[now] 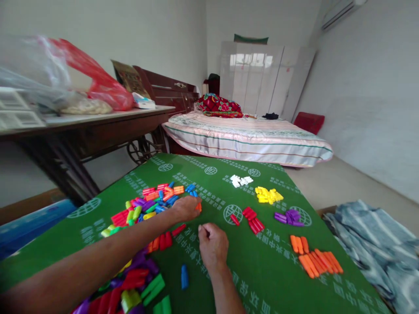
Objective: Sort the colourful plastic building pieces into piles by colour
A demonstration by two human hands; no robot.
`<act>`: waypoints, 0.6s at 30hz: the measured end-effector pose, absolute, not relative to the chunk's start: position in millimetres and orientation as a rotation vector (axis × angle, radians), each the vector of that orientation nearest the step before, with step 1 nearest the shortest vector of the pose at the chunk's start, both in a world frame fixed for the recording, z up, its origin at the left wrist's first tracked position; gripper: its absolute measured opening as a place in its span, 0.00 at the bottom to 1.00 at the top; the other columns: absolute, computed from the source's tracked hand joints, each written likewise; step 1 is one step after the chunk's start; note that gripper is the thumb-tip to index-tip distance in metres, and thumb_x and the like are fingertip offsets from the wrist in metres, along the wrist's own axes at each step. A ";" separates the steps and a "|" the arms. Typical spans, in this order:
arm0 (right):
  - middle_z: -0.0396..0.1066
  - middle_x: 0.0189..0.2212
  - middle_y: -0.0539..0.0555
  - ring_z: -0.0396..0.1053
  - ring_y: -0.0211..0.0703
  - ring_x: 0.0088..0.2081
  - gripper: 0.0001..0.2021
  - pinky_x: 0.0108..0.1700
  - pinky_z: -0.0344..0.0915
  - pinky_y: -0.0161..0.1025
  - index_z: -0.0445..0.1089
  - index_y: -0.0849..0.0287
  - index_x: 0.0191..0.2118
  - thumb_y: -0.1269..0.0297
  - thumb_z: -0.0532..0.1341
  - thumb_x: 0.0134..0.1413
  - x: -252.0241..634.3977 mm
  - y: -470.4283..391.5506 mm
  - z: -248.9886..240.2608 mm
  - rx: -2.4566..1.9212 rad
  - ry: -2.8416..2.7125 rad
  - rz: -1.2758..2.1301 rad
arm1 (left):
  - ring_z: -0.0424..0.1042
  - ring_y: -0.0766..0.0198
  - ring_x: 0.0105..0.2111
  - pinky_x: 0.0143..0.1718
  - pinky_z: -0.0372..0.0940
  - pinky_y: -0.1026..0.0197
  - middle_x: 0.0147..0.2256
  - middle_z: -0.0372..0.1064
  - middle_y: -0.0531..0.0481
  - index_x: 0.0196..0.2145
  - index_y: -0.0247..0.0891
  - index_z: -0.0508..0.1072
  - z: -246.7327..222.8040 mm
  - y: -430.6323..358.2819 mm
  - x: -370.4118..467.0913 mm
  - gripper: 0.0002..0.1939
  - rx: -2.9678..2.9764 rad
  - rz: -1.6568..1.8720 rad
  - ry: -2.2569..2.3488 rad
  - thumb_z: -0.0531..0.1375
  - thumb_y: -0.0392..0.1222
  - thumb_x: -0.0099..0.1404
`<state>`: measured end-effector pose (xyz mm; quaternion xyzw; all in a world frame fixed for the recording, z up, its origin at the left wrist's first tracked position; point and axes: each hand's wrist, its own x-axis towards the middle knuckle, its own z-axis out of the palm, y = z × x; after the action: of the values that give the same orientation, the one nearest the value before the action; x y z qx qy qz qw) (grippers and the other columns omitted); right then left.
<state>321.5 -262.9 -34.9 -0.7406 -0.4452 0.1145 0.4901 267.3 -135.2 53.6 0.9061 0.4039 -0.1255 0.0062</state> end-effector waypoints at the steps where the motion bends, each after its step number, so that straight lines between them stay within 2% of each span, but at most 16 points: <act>1: 0.64 0.17 0.46 0.60 0.34 0.22 0.16 0.25 0.51 0.31 0.69 0.56 0.22 0.56 0.52 0.55 321.7 -262.4 -34.1 -1.801 -1.080 0.266 | 0.71 0.50 0.46 0.44 0.67 0.53 0.46 0.71 0.36 0.48 0.36 0.69 52.3 -135.1 268.9 0.19 2.839 -0.388 1.258 0.55 0.38 0.58; 8: 0.65 0.18 0.45 0.60 0.34 0.22 0.15 0.25 0.50 0.31 0.70 0.55 0.22 0.58 0.53 0.55 322.5 -259.8 -28.5 -1.818 -1.065 0.237 | 0.72 0.51 0.45 0.42 0.67 0.55 0.46 0.70 0.35 0.46 0.34 0.68 54.6 -130.1 272.1 0.19 2.925 -0.355 1.137 0.55 0.38 0.55; 15: 0.68 0.19 0.45 0.62 0.33 0.22 0.14 0.26 0.50 0.31 0.71 0.54 0.23 0.60 0.54 0.55 322.2 -258.0 -27.3 -1.836 -1.056 0.213 | 0.73 0.55 0.38 0.37 0.67 0.60 0.36 0.74 0.42 0.35 0.35 0.73 66.6 -127.4 283.3 0.11 2.980 -0.318 1.069 0.57 0.38 0.52; 18: 0.68 0.18 0.45 0.62 0.33 0.22 0.14 0.25 0.51 0.32 0.71 0.54 0.23 0.61 0.54 0.55 322.0 -257.3 -27.0 -1.861 -1.063 0.214 | 0.72 0.57 0.38 0.38 0.66 0.60 0.36 0.74 0.46 0.37 0.36 0.72 81.4 -146.3 299.8 0.13 3.018 -0.207 0.909 0.54 0.39 0.55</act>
<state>322.0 -257.3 -27.0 -0.7609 -0.4345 0.0874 0.4739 299.8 -146.3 81.4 0.9554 0.2878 -0.0655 -0.0085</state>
